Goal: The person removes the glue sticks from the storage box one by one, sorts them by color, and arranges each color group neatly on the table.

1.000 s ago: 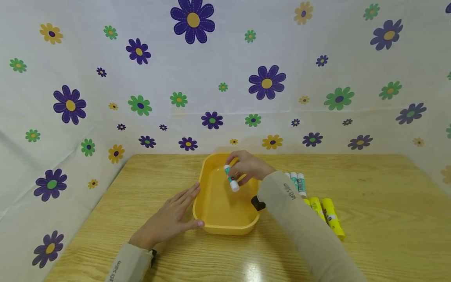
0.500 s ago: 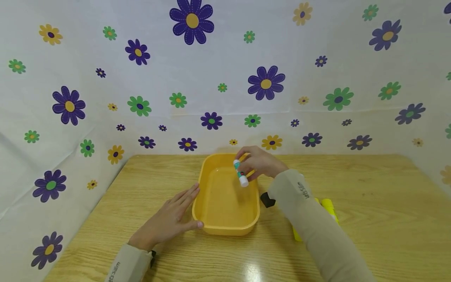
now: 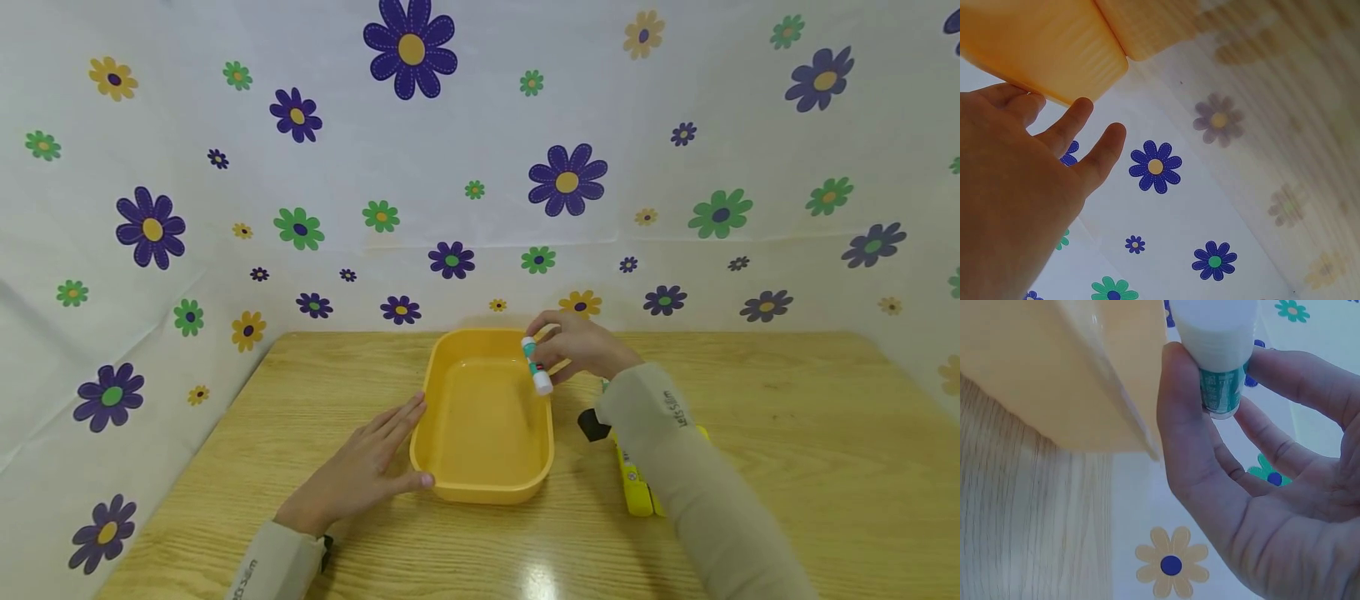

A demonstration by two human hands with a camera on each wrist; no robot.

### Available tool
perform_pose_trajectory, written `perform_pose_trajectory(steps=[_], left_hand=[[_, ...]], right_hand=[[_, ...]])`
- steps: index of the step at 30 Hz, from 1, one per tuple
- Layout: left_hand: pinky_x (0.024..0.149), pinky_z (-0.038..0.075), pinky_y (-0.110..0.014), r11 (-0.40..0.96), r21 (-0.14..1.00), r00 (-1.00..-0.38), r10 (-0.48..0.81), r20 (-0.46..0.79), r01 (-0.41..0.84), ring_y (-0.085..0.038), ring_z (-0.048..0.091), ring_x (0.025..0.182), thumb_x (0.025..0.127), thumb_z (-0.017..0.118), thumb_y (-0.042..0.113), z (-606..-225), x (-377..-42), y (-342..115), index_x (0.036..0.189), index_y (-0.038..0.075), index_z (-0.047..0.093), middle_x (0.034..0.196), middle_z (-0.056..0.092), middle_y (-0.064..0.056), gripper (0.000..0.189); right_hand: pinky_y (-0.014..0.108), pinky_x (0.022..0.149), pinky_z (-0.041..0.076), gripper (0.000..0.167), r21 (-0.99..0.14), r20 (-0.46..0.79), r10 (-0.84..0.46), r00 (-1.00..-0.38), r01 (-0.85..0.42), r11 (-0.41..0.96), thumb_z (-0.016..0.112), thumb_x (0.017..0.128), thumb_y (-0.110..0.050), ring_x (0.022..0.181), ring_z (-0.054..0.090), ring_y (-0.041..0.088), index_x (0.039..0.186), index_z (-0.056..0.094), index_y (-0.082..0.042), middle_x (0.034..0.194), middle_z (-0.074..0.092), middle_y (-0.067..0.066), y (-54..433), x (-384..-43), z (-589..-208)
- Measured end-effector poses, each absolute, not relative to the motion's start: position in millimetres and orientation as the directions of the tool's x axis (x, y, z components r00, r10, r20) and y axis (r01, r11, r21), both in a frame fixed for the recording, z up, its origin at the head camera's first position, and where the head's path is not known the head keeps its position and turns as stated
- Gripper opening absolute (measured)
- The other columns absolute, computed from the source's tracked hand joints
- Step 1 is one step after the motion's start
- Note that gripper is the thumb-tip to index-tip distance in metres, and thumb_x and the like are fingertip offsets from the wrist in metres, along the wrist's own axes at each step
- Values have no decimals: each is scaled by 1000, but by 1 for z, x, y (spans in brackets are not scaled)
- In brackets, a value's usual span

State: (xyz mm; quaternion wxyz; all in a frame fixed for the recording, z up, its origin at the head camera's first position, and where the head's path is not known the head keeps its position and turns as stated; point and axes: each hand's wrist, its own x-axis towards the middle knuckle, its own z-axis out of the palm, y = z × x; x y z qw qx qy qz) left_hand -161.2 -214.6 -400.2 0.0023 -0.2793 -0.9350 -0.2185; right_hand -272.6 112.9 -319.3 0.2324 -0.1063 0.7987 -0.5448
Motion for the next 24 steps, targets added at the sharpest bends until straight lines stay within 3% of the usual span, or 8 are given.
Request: perform_pose_trajectory(steps=[11,24], left_hand=[[111,25,-72,744,417,-843,524,122,523,-44,27,147,95,64,54,-400,-161,-215,162,7,24,168,18,-10,91],[111,25,-71,753,404,-845,523,110,519,-44,26,148,96,63,55,-400,-161,-212,162,6,23,168,17,-10,91]], right_hand=[[49,87,59,44,-916,-265,-393,-881,102,389,61,98,-3,99,63,35,137,43,5,130,51,29,143,-275,-320],[50,91,56,44,-897,-260,-360,-896,86,433,61,99,-5,100,63,33,138,42,4,129,53,28,176,-273,-325]])
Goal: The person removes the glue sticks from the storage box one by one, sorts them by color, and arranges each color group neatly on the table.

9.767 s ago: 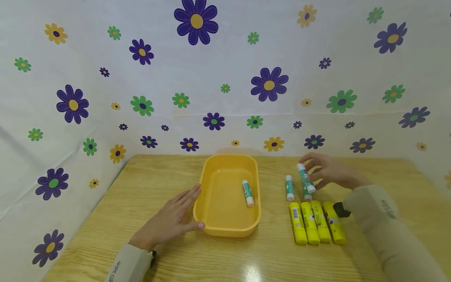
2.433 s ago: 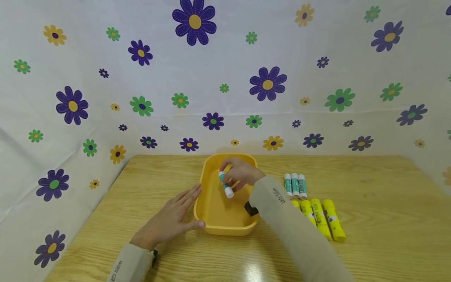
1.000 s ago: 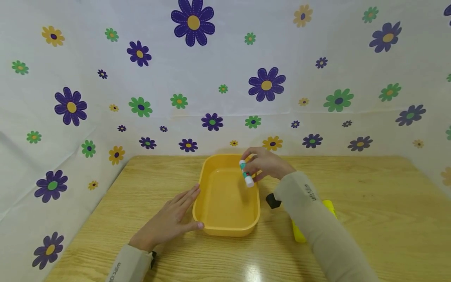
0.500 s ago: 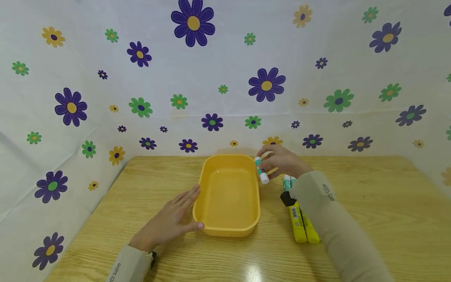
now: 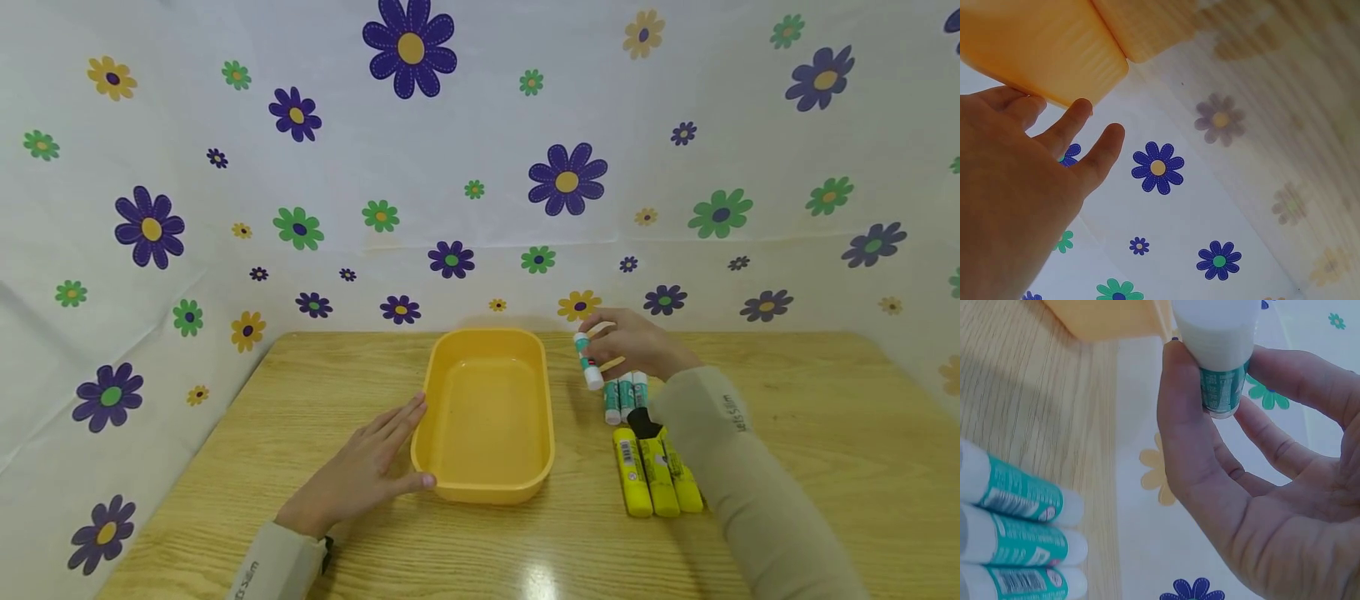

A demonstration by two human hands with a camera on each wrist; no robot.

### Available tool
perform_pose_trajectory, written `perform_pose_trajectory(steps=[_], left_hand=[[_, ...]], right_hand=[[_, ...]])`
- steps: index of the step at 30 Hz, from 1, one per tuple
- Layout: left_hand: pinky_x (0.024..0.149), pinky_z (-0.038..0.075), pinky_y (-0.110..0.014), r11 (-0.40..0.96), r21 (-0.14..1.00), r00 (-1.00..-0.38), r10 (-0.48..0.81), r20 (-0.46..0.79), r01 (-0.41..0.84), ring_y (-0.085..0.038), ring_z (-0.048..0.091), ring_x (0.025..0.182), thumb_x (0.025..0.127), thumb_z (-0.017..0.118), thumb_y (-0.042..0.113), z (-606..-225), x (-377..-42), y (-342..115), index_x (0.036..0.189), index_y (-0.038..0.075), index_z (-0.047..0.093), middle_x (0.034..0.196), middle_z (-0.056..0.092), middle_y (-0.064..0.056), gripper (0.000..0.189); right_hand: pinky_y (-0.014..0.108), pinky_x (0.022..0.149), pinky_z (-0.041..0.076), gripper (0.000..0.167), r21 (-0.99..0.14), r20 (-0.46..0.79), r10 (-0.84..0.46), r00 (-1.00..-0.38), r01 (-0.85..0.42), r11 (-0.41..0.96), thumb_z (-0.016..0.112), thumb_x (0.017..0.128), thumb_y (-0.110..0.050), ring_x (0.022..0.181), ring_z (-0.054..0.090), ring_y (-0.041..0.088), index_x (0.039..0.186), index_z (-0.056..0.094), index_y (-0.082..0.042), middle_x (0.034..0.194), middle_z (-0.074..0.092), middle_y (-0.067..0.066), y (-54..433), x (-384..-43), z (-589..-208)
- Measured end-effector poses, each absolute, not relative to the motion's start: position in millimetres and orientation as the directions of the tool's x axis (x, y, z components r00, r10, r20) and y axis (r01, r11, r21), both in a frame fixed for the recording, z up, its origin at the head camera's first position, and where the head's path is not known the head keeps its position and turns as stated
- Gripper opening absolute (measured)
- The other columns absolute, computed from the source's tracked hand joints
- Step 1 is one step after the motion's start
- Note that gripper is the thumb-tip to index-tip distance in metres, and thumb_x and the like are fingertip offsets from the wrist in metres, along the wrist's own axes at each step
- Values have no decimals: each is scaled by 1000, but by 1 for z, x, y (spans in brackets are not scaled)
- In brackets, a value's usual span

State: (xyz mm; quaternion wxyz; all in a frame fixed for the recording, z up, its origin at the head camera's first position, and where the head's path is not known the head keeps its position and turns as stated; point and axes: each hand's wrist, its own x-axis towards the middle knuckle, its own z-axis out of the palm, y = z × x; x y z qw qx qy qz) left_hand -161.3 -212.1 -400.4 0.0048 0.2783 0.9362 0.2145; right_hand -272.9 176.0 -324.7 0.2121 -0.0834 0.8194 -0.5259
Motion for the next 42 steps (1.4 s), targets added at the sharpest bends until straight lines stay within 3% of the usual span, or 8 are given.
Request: perform_pose_trajectory(steps=[8,16,24,42], left_hand=[[112,25,-70,756,406,-847,522,100,514,-43,25,148,96,62,55,-400,-160,-212,162,6,22,168,17,-10,91],[113,24,-69,759,404,-849,518,100,511,-42,25,149,96,61,57,-399,-161,-212,162,6,22,168,16,-8,92],[112,25,-70,753,405,-846,522,111,518,-43,26,148,96,63,55,-399,-161,-212,161,5,23,168,17,-9,92],[111,26,-71,752,412,-846,523,104,515,-43,26,148,96,63,55,-400,-162,-212,161,5,24,168,18,-10,91]], right_hand=[[53,94,55,47,-874,-275,-331,-903,92,477,62,99,-9,109,61,39,140,41,3,131,53,29,198,-273,-327],[53,93,55,48,-874,-255,-331,-908,70,481,61,100,-8,103,63,33,139,39,6,129,54,29,216,-271,-331],[56,93,54,51,-862,-279,-306,-910,97,498,61,100,-7,107,60,37,141,35,9,131,50,31,233,-271,-338],[52,88,57,46,-842,-320,-225,-920,168,513,61,99,-3,100,62,33,137,38,10,124,53,30,261,-262,-356]])
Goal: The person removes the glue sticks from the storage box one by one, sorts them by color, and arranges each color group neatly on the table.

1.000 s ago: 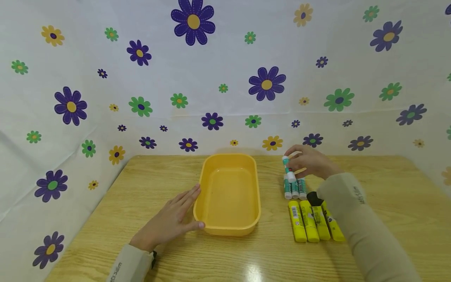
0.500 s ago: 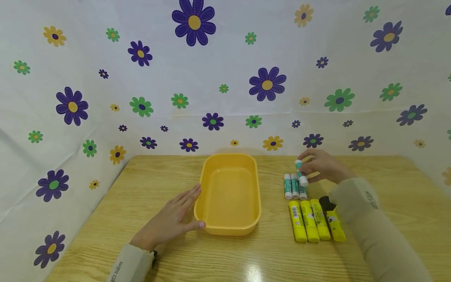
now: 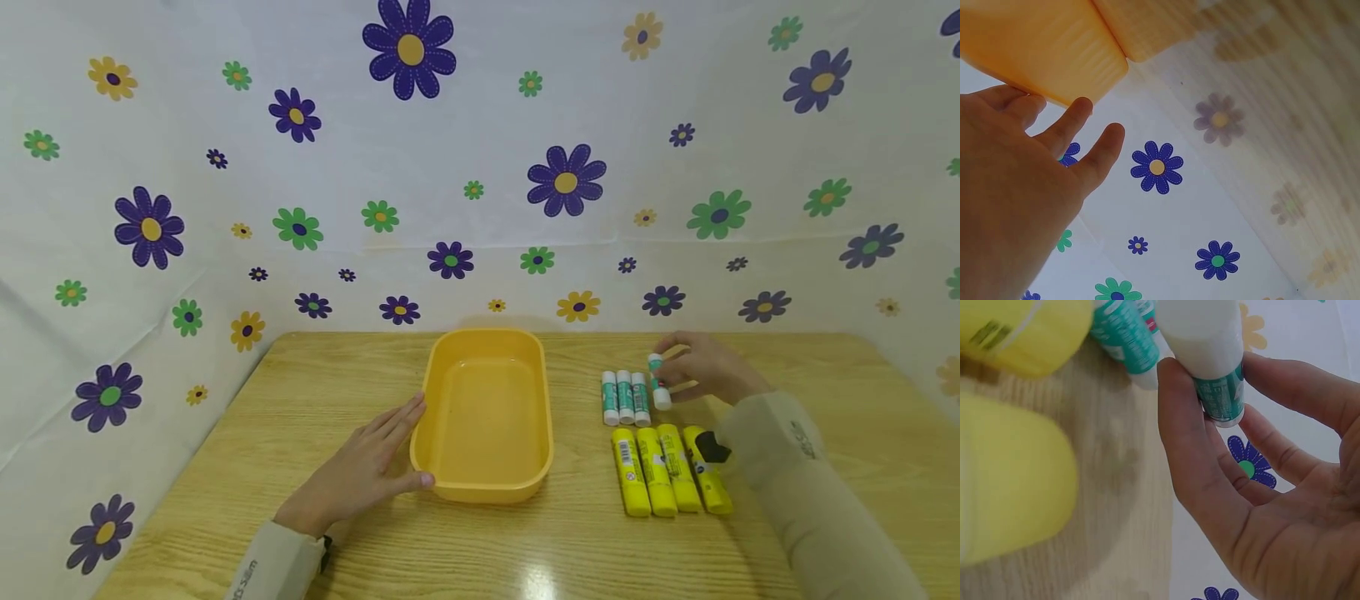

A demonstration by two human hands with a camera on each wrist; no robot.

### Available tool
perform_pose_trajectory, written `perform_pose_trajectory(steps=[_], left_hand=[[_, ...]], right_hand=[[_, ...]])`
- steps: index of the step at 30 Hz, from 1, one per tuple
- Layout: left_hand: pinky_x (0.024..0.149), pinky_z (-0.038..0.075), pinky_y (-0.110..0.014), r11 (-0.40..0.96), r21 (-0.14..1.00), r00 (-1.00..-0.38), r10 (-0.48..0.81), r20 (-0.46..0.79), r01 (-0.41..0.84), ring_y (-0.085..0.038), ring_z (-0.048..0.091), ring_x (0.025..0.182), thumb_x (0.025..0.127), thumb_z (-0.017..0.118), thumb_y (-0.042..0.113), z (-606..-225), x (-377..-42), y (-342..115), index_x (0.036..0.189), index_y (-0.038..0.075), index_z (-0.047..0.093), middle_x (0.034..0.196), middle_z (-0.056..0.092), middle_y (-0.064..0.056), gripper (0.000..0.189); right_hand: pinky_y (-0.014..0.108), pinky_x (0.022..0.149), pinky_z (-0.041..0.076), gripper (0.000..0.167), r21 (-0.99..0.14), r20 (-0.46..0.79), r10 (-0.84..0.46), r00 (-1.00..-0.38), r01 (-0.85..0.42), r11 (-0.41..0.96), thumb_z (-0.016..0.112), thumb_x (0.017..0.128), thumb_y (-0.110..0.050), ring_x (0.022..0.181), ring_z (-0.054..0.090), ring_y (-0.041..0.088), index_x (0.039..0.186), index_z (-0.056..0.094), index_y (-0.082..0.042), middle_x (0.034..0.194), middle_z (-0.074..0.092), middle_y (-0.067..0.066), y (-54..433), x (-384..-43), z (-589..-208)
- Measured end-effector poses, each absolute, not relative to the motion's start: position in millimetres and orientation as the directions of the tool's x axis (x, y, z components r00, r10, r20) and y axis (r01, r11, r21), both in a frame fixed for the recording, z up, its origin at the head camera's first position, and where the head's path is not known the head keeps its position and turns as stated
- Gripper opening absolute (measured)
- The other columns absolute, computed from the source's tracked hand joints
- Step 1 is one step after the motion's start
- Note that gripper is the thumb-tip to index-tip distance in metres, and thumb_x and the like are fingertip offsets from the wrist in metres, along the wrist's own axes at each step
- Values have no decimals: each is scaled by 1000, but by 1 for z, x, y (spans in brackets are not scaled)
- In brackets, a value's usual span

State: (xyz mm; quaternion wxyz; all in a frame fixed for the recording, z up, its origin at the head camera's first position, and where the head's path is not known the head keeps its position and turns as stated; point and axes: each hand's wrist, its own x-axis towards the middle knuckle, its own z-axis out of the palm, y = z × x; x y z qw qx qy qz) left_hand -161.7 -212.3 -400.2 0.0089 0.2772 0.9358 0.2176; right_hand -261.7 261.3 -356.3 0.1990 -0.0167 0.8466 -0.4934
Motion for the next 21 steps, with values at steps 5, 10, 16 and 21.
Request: perform_pose_trajectory(steps=[5,10,16,21], left_hand=[[110,27,-71,748,404,-841,527,118,526,-44,27,148,96,64,54,-399,-162,-211,161,3,25,168,19,-11,91],[108,29,-73,747,397,-839,528,132,533,-45,28,146,96,64,53,-400,-161,-212,161,3,25,168,19,-12,91],[108,29,-73,751,399,-843,523,128,526,-45,28,146,95,64,53,-401,-161,-212,161,4,25,168,19,-11,91],[109,29,-72,748,396,-840,527,133,532,-44,28,147,96,64,53,-401,-161,-213,160,3,25,168,19,-12,91]], right_hand=[[53,88,57,43,-832,-313,-209,-926,162,530,62,98,-4,100,64,35,132,40,11,120,55,30,267,-258,-361],[54,88,57,42,-812,-320,-193,-927,164,560,63,97,-4,100,66,38,130,42,11,120,56,31,269,-258,-365],[54,87,57,43,-787,-340,-174,-924,178,591,65,95,-3,100,65,41,129,44,12,119,56,34,267,-260,-367],[51,87,58,42,-753,-367,-152,-918,197,628,67,94,-5,99,64,40,127,46,10,117,58,32,265,-263,-368]])
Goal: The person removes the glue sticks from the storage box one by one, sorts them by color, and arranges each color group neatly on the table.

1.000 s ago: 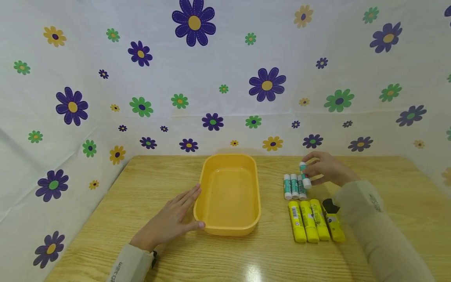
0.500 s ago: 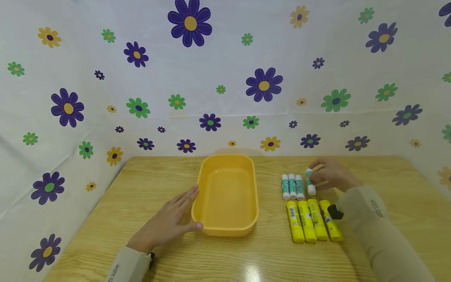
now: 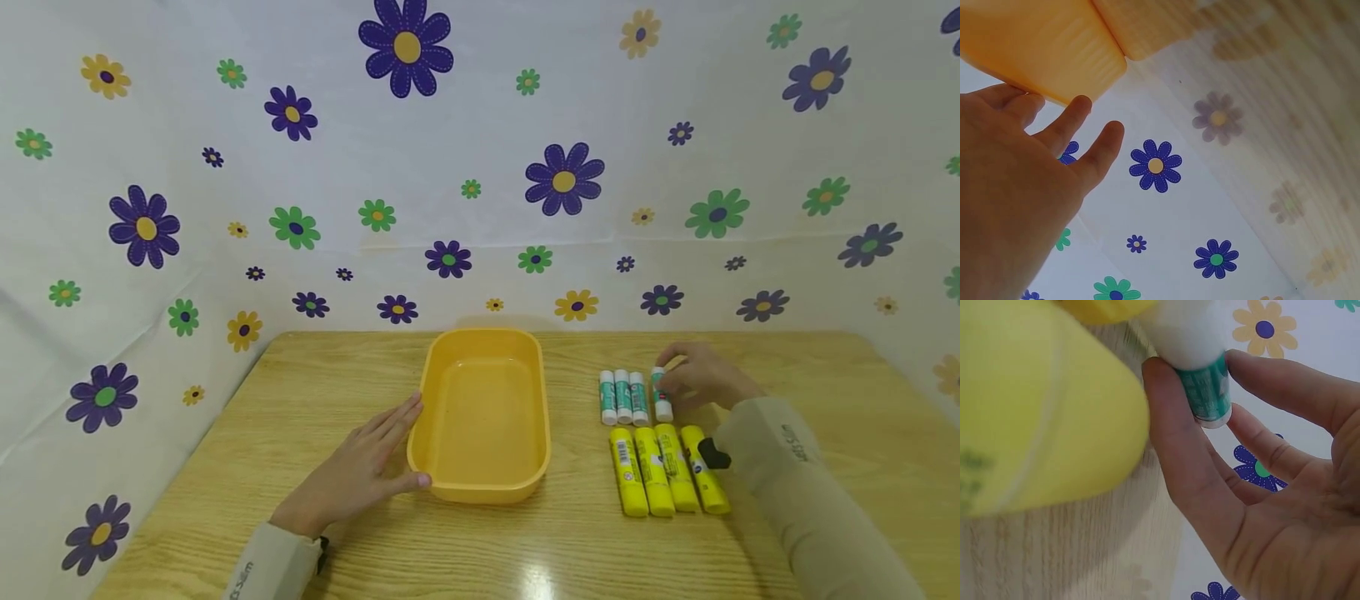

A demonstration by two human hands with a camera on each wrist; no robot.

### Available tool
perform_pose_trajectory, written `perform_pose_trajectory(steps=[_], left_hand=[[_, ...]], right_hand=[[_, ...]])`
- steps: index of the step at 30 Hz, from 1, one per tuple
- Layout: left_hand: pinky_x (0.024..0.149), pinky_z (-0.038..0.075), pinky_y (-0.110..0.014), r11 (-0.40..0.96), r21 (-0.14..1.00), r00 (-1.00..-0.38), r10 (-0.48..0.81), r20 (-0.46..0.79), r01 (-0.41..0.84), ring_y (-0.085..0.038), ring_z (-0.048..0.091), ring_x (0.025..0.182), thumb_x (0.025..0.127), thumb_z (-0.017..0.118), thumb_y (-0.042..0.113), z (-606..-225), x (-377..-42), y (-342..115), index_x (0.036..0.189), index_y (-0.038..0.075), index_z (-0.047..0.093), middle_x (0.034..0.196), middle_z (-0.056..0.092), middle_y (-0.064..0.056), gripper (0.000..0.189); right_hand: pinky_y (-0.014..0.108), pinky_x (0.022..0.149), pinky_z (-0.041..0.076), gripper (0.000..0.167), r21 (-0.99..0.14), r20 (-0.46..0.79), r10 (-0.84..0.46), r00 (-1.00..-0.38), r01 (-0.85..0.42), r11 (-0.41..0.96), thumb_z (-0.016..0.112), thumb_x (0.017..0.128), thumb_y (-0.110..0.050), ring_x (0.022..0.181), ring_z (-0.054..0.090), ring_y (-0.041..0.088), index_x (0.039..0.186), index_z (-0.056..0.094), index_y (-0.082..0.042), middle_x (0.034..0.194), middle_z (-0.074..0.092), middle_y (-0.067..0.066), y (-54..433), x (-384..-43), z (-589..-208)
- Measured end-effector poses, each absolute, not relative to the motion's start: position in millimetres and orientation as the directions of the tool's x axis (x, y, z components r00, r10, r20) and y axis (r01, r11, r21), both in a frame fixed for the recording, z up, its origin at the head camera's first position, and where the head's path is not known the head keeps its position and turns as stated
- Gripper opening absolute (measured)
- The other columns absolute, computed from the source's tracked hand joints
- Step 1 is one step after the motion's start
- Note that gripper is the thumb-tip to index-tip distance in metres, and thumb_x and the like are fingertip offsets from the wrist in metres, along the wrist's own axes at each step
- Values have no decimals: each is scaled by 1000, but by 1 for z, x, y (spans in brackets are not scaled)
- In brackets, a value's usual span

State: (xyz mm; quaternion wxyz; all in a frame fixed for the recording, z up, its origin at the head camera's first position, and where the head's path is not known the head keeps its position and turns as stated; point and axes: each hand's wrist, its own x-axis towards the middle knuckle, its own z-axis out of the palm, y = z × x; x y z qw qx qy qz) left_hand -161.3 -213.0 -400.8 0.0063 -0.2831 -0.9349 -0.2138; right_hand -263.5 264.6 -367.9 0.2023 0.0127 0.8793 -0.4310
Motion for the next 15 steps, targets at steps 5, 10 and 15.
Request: perform_pose_trajectory(steps=[5,10,15], left_hand=[[110,28,-70,746,400,-839,527,134,532,-44,29,147,96,63,55,-400,-161,-215,160,3,25,168,19,-11,91],[111,29,-70,745,403,-839,527,132,532,-43,29,147,96,62,54,-400,-160,-218,160,3,26,168,19,-11,90],[110,30,-70,751,400,-845,513,147,526,-42,32,146,98,61,51,-400,-158,-219,161,6,25,167,21,-10,86]], right_hand=[[48,85,59,43,-722,-387,-158,-909,192,665,64,96,-11,99,63,39,129,47,10,118,58,32,266,-264,-369],[48,85,59,43,-724,-388,-186,-903,175,667,59,101,-15,96,64,34,130,43,12,118,55,31,281,-260,-370],[45,80,61,44,-744,-323,-198,-925,119,657,52,106,-15,89,65,28,130,37,19,118,55,38,305,-246,-372]])
